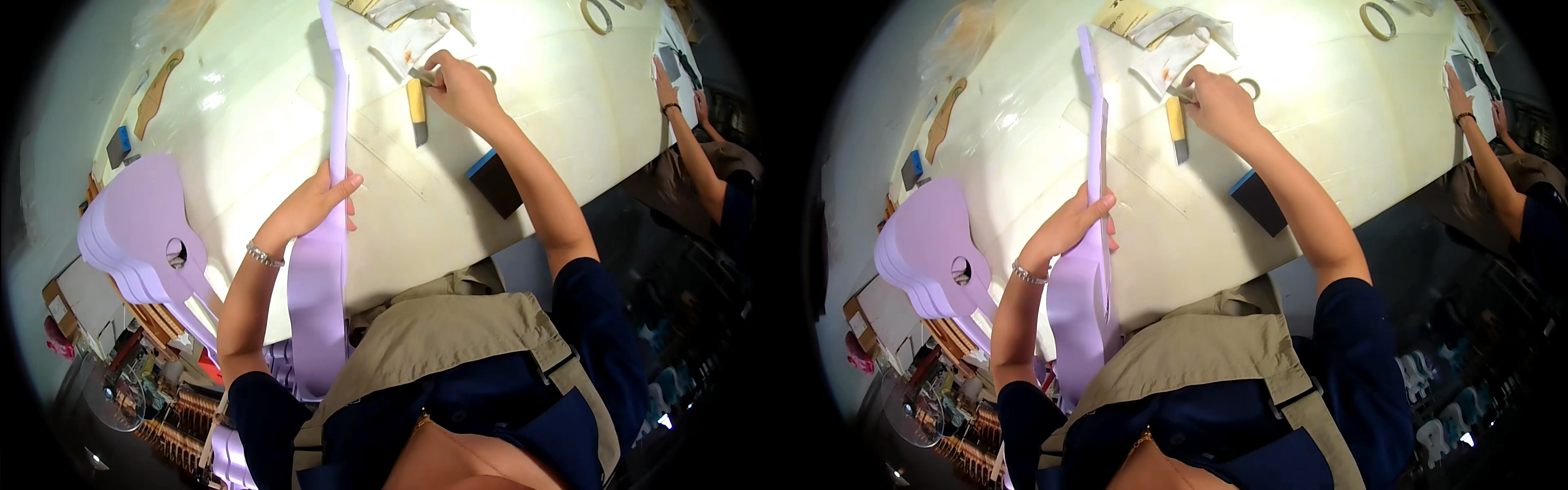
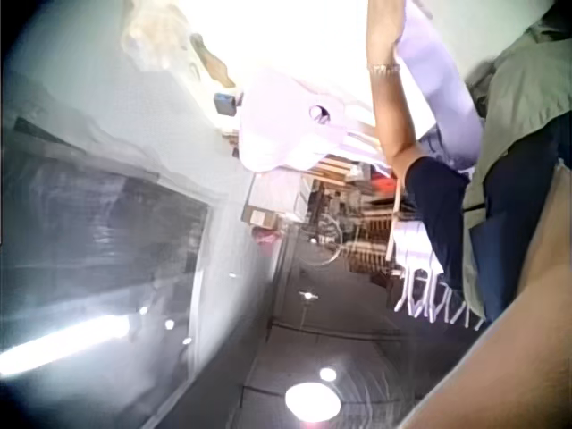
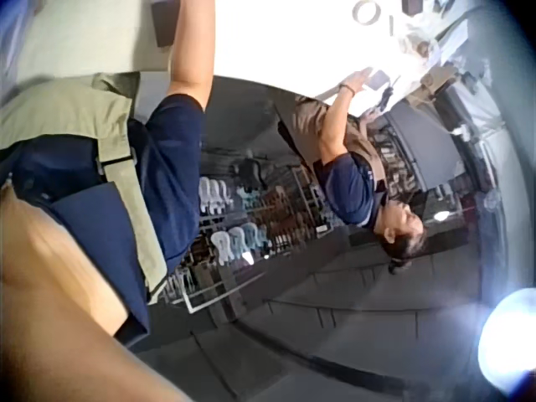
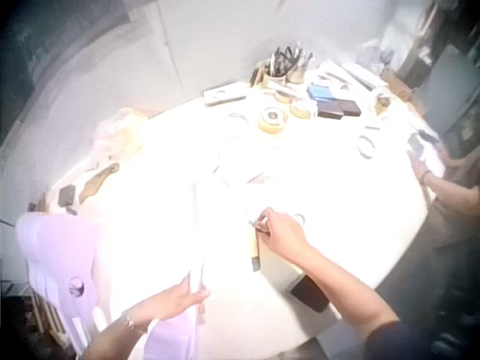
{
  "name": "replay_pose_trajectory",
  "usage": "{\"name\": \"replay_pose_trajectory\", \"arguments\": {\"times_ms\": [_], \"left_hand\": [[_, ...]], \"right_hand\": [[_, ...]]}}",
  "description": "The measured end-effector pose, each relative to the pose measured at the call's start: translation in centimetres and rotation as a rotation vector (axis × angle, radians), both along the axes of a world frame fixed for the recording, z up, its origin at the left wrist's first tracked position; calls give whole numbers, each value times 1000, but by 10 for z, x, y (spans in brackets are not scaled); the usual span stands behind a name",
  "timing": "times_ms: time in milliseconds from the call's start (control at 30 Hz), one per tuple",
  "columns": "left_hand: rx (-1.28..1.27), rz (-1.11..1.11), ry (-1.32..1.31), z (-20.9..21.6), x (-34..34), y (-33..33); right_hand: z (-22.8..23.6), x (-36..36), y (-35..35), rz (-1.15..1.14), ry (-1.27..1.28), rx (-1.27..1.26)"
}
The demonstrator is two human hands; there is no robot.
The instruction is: The person sands the edges of purple guitar necks using a sanding block and a small wooden tool. They wipe the necks with a cloth, inspect the surfaces, and place the finished necks back on a rack. The person repeats this process for multiple guitar necks in a workshop setting.
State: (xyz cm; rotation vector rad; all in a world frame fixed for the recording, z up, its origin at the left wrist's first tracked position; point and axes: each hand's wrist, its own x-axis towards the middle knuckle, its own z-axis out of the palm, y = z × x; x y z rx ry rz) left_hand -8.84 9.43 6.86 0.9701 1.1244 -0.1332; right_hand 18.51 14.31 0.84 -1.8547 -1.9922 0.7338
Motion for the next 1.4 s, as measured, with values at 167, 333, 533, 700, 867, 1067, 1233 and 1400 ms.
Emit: {"name": "replay_pose_trajectory", "arguments": {"times_ms": [167, 333, 533, 700, 867, 1067, 1233, 1400], "left_hand": [[145, -54, 49, 4, -7, 5], [425, -59, 143, 4, -9, 29], [452, -96, 39, -7, -7, 36], [297, -51, -118, -13, -12, 39], [300, -72, -86, -11, -13, 38], [331, 20, -65, -14, -13, 31], [258, 79, -75, -14, -13, 32], [190, 63, -63, -5, -12, 39]], "right_hand": [[15, 24, -1, -249, 688, -438], [38, 30, -14, -305, 1147, -706], [47, 26, -8, -252, 1373, -714], [43, 41, 56, -355, 790, -303], [-10, 90, 174, -438, 387, 306], [-13, 140, 276, -620, 219, 441], [6, 125, 339, -467, -39, 500], [-11, 105, 379, -381, -454, 579]]}}
